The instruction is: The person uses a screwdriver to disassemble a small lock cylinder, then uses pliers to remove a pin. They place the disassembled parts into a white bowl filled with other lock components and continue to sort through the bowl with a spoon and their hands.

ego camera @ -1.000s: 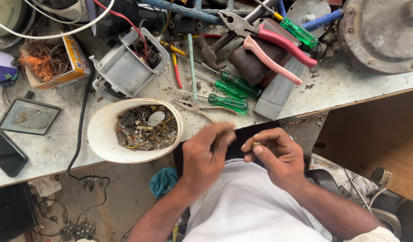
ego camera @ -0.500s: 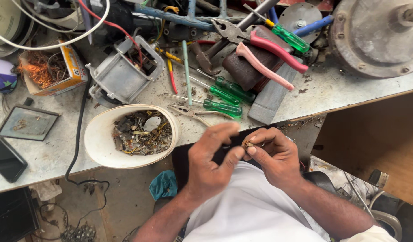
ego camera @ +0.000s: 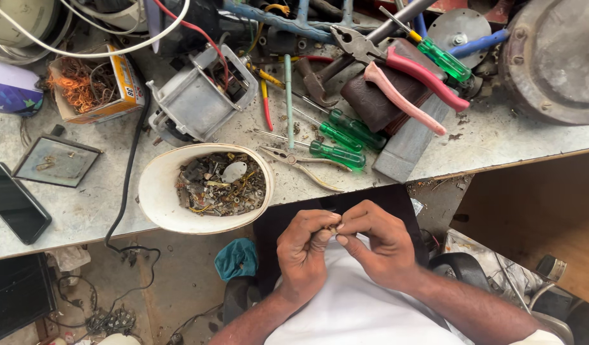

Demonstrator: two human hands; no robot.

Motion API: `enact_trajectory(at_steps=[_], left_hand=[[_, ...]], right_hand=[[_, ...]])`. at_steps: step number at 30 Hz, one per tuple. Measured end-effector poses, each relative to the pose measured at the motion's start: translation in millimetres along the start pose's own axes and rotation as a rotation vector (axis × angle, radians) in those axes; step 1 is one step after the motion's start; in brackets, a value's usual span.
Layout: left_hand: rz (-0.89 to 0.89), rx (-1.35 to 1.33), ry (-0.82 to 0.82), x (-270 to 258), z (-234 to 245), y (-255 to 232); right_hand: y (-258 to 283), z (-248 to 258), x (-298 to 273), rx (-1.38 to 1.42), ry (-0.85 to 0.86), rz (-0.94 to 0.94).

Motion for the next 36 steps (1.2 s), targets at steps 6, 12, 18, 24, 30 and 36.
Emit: enact_trajectory(at_steps=[6,12,18,24,30,36], left_hand=[[0.241,-0.049,-0.043,-6.3,20.5,13.3],[0.342,-0.278,-0.094,-7.3,25.7,10.0],[0.349,-0.335,-0.168,-11.5,33.1,15.4],[0.339,-0.365,-0.139,-11.0,34.2,18.8],[0.330,-0.439,-0.142,-6.3,33.8,22.5],[0.354,-0.519,-0.126,-3.3,30.6,28.4]], right_hand=[[68.5,12.2,42.7,-0.821,-0.197,0.427],[81.5,6.2,101.9,-1.318,-0.195,0.399],[63.9,-4.5,128.0,-1.664,-0.062,0.190],[58.1,-7.7,143.7,-1.670,0.016,0.116],[90.6,5.9,129.4,-1.606,-0.201,0.218],[103.6,35.8,74.3,-1.223,-0.268,0.088]])
Point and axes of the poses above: each hand's wrist, its own x-axis towards the middle knuckle, its own z-axis out of the back of the hand, y = z × x, the point moved 6 cm from there along x, towards the middle knuckle, and after that the axes turned 6 degrees about -z, right-handed, at the moved point
